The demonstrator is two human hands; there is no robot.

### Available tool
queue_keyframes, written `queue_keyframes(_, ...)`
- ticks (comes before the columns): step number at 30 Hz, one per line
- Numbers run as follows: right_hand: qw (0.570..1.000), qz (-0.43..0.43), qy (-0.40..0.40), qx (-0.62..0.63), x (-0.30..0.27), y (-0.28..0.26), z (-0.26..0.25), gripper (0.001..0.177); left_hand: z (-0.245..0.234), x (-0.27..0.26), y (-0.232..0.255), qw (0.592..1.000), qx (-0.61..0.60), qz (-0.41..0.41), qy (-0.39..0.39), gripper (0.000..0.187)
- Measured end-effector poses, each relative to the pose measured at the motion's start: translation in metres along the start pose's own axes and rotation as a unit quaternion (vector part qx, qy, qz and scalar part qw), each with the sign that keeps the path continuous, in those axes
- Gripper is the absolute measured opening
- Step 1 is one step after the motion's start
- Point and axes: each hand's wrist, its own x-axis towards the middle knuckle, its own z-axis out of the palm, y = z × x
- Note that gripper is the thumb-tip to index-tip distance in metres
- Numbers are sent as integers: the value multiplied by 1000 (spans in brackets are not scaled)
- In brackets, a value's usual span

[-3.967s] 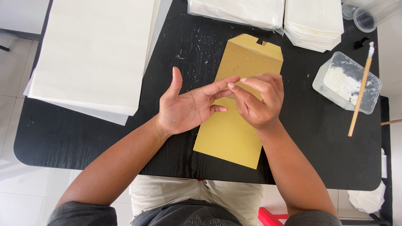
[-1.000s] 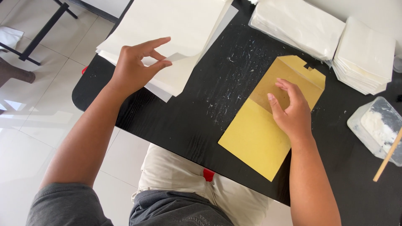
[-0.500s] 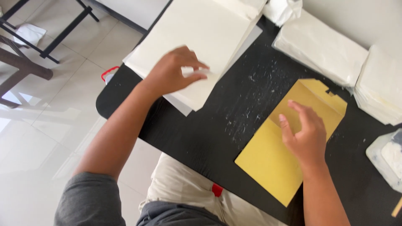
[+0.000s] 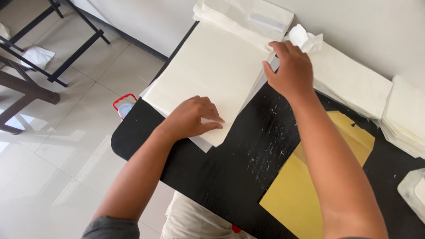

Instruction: Applying glue to paper sheets and folding them to assemble envelopes on a table.

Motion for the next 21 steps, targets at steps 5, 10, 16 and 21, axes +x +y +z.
queue_keyframes(5, 994, -25, -19, -109, 43, 25, 62, 54, 3, 2, 3, 1000, 15, 11, 14, 11)
queue_keyframes(10, 987, -58, -17, -152, 64, 43, 85, 51, 4, 0, 8, 988, 74, 97, 90, 8)
queue_keyframes(16, 989, -89, 17, -116, 73, 56, 93, 38, -7, 1, 22, 962, 130, 155, 182, 10)
queue_keyframes(21, 999, -33, 30, -6, 70, 55, 84, 36, -23, 2, 38, 912, 219, 222, 266, 9)
